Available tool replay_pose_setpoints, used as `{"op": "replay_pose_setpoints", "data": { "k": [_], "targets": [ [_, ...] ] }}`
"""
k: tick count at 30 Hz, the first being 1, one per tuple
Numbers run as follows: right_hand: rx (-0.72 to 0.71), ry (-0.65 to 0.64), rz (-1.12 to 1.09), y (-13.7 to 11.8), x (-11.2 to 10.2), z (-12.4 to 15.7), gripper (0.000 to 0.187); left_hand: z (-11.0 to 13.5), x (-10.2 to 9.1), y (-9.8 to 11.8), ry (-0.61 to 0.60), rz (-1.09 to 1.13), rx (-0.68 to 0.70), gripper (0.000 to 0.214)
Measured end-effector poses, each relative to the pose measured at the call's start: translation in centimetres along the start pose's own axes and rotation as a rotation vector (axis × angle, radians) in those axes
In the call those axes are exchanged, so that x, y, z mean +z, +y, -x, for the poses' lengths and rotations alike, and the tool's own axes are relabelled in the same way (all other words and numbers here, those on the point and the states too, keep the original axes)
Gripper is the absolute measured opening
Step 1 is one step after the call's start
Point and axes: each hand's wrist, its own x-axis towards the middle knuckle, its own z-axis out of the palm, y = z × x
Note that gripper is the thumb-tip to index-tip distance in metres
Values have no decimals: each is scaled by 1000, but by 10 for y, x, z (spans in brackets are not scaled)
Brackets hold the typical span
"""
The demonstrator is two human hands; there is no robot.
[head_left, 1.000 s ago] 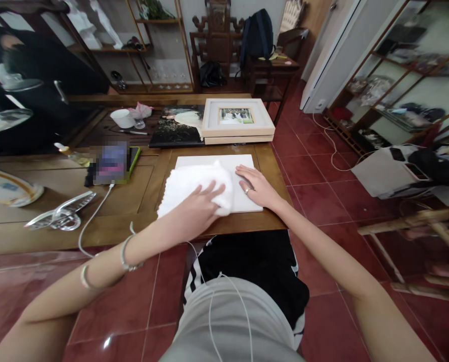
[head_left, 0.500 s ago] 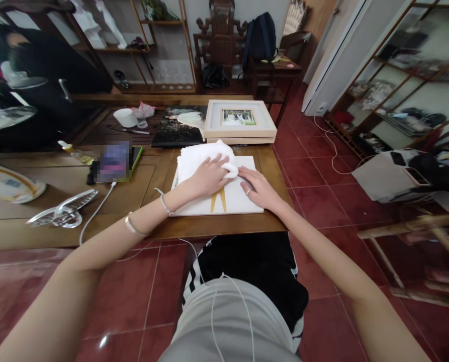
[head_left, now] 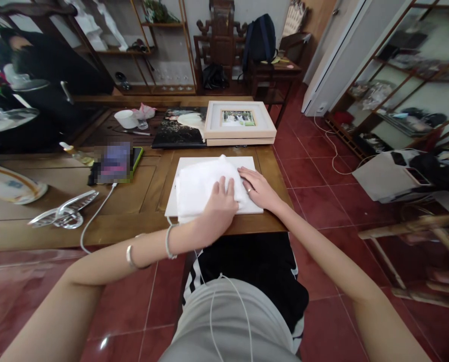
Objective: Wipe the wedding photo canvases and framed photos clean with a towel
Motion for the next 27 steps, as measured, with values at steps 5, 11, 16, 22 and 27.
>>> {"op": "replay_pose_setpoints", "data": {
  "k": [5, 11, 16, 22, 27],
  "targets": [
    [-6, -1, 2, -2, -1, 0, 40, 42, -5, 20, 18, 6, 124, 28],
    [-5, 2, -4, -2, -1, 0, 42, 24, -3, -1, 36, 42, 146, 33],
    [-23, 27, -52, 1, 0, 0, 43, -25, 4, -34, 4, 57, 54, 37],
    [112, 236, -202, -3, -7, 0, 37, -69, 9, -60, 1, 117, 94, 41],
    [204, 371, -226, -2, -7, -1, 34, -67, -1, -40, -10, 140, 142, 37]
  ]
}}
